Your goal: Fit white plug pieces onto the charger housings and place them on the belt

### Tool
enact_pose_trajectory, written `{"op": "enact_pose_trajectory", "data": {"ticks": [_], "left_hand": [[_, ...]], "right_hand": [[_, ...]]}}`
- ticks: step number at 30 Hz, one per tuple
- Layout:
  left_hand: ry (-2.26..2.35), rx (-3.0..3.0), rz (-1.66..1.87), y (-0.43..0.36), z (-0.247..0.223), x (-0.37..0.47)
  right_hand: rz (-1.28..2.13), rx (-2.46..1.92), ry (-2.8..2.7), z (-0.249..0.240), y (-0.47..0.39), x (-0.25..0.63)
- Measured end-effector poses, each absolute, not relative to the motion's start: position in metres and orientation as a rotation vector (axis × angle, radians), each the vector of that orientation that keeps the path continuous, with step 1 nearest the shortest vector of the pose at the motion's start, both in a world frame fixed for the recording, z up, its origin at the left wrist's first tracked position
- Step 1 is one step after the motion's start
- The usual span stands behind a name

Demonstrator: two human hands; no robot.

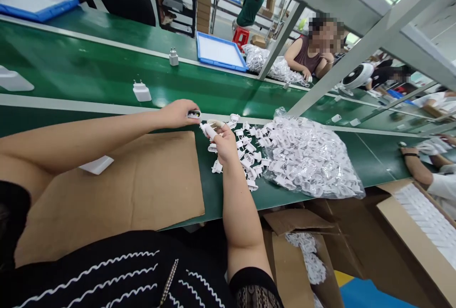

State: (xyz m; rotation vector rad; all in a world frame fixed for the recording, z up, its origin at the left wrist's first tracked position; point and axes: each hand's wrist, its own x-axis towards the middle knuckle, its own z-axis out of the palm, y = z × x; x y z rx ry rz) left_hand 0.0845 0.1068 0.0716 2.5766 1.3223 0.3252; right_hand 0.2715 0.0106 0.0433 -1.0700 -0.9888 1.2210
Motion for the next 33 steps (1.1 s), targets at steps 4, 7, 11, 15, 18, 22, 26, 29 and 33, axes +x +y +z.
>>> {"op": "enact_pose_trajectory", "data": {"ticks": [4, 7, 11, 15, 18, 22, 26, 29, 33], "left_hand": [[1.268, 2.343, 0.406, 0.024, 0.067, 0.046], [1.172, 2.317, 0.438, -0.02, 0.048, 0.029], [1.184, 2.137, 0.692, -0.046, 0.018, 0.019], [1.137, 1.963, 0.832, -0.048, 0.004, 0.016], [1.091, 1.93, 0.834, -0.045, 0.003, 0.016], [1.063, 1.949, 0.836, -0.043, 0.004, 0.017], [1.045, 1.953, 0.831, -0.042, 0.004, 0.017], [1.019, 1.967, 0.852, -0.042, 0.004, 0.017], [0.997, 2.0, 0.881, -0.041, 0.001, 0.017]], "right_hand": [[1.318, -0.914, -1.111, 0.047, 0.002, 0.262], [1.222, -0.922, -1.402, 0.046, -0.008, 0.253], [0.924, -1.043, -1.689, 0.046, -0.024, 0.246], [0.767, -0.953, -1.95, 0.051, -0.04, 0.239], [0.603, -0.876, -2.169, 0.049, -0.045, 0.233], [0.448, -0.942, -2.281, 0.039, -0.043, 0.229], [0.321, -1.006, -2.259, 0.032, -0.042, 0.229], [0.285, -0.985, -2.293, 0.031, -0.042, 0.227], [0.178, -1.109, -2.424, 0.035, -0.045, 0.222]]}}
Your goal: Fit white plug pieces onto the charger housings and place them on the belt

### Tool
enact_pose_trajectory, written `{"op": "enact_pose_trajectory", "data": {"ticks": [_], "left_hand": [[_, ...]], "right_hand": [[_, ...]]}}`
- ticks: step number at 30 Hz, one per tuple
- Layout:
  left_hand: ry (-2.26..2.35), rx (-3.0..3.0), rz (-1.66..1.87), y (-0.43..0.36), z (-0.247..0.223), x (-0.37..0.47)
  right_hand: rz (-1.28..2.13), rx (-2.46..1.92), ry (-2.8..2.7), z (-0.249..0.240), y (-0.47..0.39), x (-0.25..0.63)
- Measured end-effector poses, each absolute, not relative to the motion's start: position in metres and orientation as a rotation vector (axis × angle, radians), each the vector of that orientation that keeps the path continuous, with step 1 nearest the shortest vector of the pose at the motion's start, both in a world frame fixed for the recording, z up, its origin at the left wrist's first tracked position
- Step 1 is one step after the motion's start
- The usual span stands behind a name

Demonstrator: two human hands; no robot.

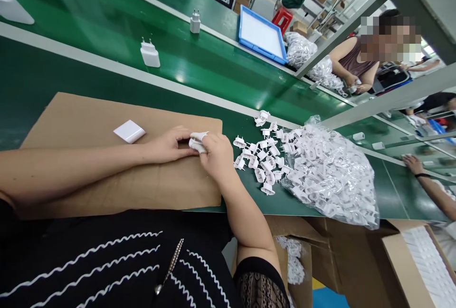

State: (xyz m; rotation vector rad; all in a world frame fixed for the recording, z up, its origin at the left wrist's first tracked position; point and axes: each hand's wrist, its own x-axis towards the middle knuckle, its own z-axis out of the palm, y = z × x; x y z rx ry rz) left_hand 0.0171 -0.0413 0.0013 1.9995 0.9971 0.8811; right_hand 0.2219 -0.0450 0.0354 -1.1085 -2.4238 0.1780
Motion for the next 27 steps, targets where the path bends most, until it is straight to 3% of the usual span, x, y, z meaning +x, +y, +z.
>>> {"op": "enact_pose_trajectory", "data": {"ticks": [7, 13, 21, 25, 27], "left_hand": [[1.203, 2.333, 0.857, -0.051, -0.005, 0.021], [1.446, 2.756, 0.503, -0.057, 0.001, 0.026], [1.472, 2.548, 0.439, -0.06, 0.014, 0.027], [1.371, 2.421, 0.38, -0.046, 0.03, 0.022], [1.338, 2.317, 0.316, -0.027, 0.04, 0.021]], "right_hand": [[0.131, -1.205, -2.478, 0.048, -0.051, 0.212], [0.347, -1.304, -2.258, 0.038, -0.048, 0.211], [0.461, -1.344, -2.146, 0.035, -0.051, 0.204], [0.808, -1.188, -2.009, 0.031, -0.037, 0.218], [0.796, -1.221, -1.963, 0.035, -0.028, 0.233]]}}
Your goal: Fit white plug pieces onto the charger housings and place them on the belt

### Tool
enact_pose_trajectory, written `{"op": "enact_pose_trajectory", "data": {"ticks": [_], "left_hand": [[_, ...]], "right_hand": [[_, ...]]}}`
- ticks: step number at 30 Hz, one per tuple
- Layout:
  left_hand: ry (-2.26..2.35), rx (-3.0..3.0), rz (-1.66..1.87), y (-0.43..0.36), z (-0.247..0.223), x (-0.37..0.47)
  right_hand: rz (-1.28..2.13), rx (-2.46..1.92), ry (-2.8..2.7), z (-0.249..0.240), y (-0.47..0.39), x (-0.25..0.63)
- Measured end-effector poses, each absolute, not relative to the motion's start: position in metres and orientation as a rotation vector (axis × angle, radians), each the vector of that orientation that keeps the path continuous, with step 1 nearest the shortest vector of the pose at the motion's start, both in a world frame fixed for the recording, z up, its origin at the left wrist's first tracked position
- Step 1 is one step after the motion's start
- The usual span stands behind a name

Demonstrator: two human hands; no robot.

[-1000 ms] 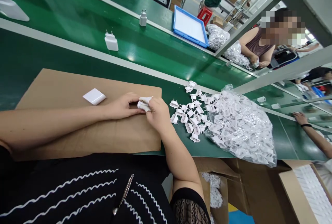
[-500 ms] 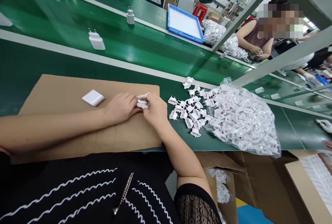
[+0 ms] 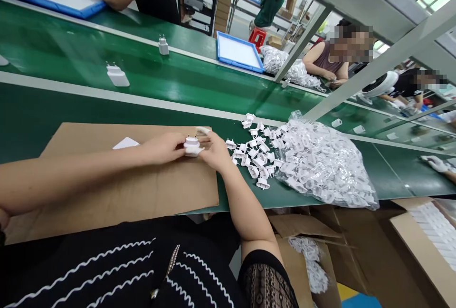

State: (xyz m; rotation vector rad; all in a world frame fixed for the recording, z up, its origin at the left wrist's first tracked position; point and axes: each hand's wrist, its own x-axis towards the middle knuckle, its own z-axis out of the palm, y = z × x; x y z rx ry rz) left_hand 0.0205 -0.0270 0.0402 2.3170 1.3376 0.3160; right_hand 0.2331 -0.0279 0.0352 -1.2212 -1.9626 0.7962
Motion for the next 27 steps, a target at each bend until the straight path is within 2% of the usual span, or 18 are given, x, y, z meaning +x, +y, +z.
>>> {"op": "enact_pose_trajectory", "data": {"ticks": [5, 7, 12, 17, 22, 24, 27], "left_hand": [[1.676, 2.249, 0.306, 0.056, 0.06, 0.022], [1.865, 2.192, 0.23, 0.093, 0.064, 0.021], [2.082, 2.059, 0.167, 0.156, 0.067, 0.014], [2.151, 1.963, 0.161, 0.161, 0.064, -0.002], [2.099, 2.186, 0.208, 0.101, 0.077, -0.04], [1.977, 2.149, 0.019, 0.059, 0.085, -0.059], [1.946, 2.006, -0.264, -0.004, 0.09, -0.083]], "right_hand": [[0.12, -1.937, -1.973, 0.049, -0.014, 0.269], [0.052, -2.109, -2.01, 0.048, -0.013, 0.275], [0.137, -2.03, -2.076, 0.037, -0.006, 0.276], [0.22, -1.791, -1.894, 0.029, 0.002, 0.279], [0.436, -1.428, -1.699, 0.02, 0.002, 0.271], [0.632, -1.331, -1.617, 0.018, 0.0, 0.262], [1.105, -1.235, -1.433, 0.021, -0.007, 0.246]]}}
